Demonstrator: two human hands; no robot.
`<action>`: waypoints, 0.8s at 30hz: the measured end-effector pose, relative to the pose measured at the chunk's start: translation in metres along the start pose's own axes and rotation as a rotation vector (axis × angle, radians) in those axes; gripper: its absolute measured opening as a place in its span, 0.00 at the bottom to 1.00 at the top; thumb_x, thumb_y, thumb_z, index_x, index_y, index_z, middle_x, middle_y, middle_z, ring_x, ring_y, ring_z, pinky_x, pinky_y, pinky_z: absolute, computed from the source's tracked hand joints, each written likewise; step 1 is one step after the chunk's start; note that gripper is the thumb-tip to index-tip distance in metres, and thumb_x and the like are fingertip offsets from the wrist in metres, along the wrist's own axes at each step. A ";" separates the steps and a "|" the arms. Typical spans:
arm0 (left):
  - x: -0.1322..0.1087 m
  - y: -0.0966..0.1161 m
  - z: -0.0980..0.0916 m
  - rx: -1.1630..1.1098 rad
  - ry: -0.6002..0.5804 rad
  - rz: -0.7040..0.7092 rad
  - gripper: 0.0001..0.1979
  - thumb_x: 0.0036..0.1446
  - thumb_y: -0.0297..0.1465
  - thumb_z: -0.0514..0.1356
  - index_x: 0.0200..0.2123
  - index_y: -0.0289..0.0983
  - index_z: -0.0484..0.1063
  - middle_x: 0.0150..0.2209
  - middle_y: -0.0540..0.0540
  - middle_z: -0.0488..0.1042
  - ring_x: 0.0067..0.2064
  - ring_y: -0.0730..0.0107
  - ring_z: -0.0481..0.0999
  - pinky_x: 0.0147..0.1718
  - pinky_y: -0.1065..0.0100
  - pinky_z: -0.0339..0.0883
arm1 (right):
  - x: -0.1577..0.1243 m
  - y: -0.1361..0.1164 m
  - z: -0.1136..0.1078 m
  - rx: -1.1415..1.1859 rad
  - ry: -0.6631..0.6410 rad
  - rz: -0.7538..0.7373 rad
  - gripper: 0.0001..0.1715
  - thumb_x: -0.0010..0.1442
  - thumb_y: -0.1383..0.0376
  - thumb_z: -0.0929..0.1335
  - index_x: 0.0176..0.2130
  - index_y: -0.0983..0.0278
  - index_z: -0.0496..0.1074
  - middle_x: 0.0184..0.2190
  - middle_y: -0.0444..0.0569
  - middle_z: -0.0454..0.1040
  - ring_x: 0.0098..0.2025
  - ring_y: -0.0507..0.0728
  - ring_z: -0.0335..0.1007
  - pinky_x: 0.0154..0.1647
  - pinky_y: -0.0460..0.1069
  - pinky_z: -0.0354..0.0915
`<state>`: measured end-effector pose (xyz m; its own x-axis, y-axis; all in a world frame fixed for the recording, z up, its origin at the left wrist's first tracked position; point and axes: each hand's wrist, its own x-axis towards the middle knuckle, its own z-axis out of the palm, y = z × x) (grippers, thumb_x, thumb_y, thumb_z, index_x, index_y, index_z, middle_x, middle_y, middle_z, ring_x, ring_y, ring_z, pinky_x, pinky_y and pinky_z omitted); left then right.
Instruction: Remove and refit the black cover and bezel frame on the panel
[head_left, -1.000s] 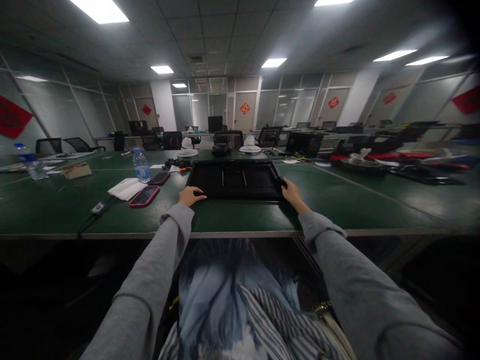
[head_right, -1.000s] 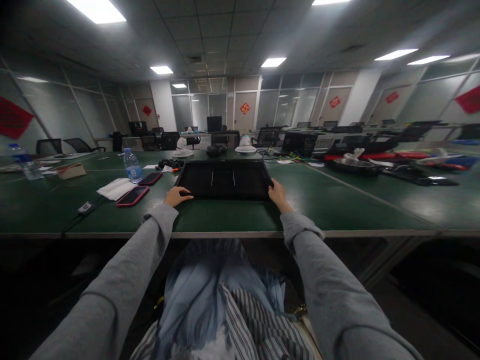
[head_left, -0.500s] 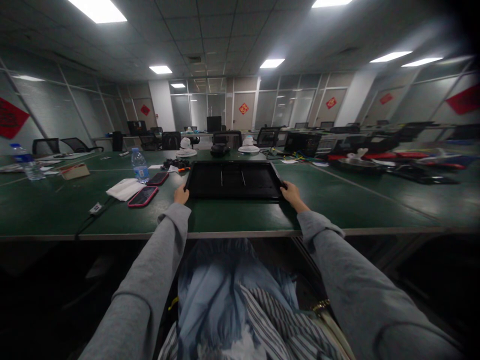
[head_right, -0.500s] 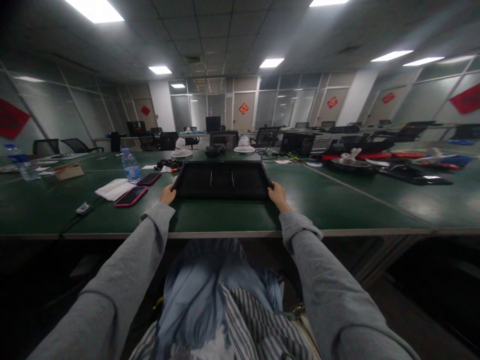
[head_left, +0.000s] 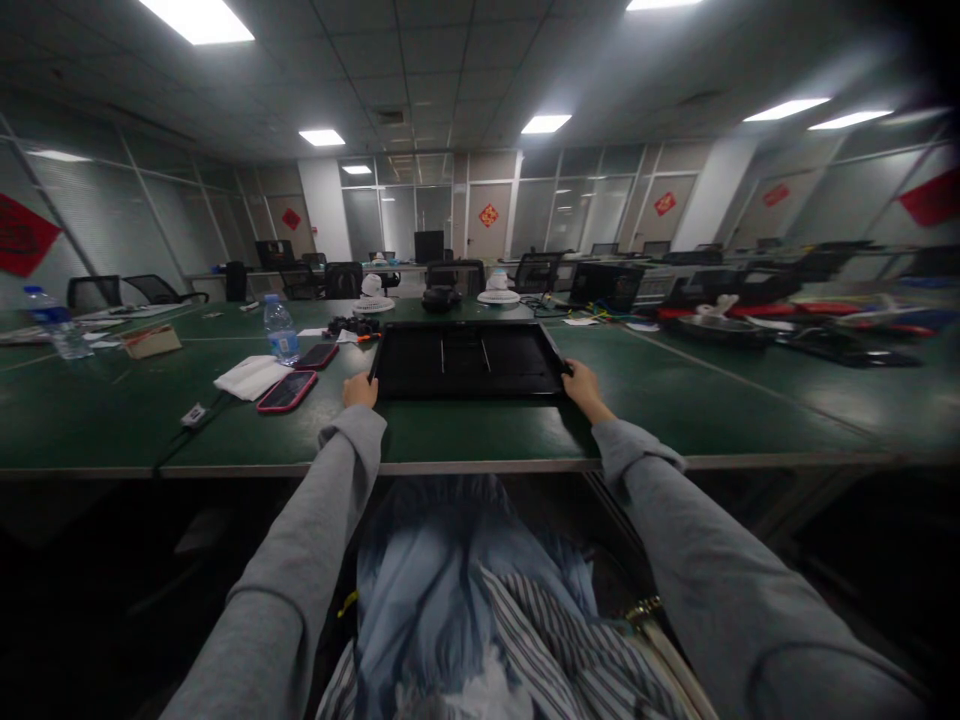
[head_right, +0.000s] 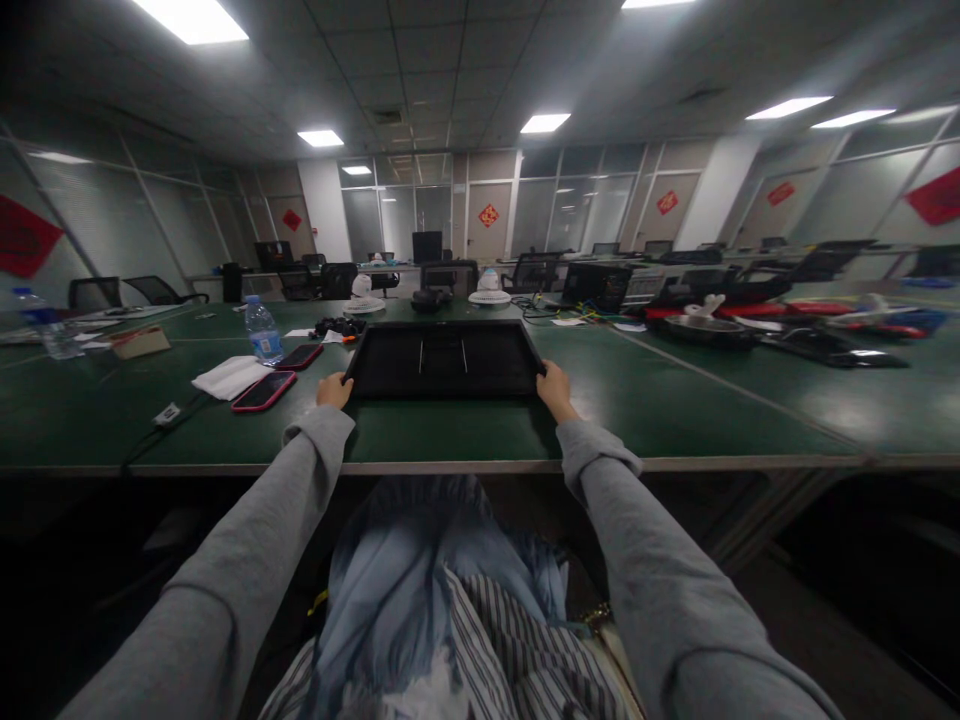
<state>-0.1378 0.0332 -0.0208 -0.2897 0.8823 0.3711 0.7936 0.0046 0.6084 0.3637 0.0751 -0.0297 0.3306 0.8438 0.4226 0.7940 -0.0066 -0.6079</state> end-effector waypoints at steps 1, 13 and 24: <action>-0.001 0.002 -0.001 0.024 0.010 -0.039 0.16 0.61 0.40 0.59 0.46 0.39 0.79 0.49 0.33 0.78 0.57 0.44 0.70 0.55 0.48 0.62 | -0.001 -0.001 -0.001 -0.015 0.002 0.001 0.32 0.59 0.70 0.63 0.62 0.72 0.69 0.55 0.62 0.73 0.58 0.64 0.69 0.61 0.57 0.62; -0.011 0.010 -0.007 0.066 0.014 -0.164 0.18 0.61 0.43 0.59 0.48 0.41 0.78 0.54 0.33 0.76 0.61 0.39 0.66 0.56 0.41 0.57 | -0.007 -0.019 -0.010 -0.291 -0.021 0.028 0.28 0.63 0.66 0.64 0.61 0.64 0.71 0.53 0.61 0.75 0.57 0.67 0.69 0.59 0.63 0.60; -0.003 0.003 -0.004 0.025 -0.032 -0.200 0.24 0.63 0.49 0.54 0.52 0.42 0.77 0.57 0.35 0.75 0.60 0.44 0.69 0.57 0.45 0.56 | 0.004 0.010 0.001 0.082 -0.020 0.070 0.29 0.67 0.61 0.60 0.62 0.66 0.70 0.57 0.59 0.72 0.58 0.65 0.67 0.59 0.59 0.61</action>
<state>-0.1373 0.0288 -0.0170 -0.4255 0.8773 0.2218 0.7352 0.1923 0.6500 0.3723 0.0785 -0.0344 0.3734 0.8532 0.3643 0.7246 -0.0231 -0.6887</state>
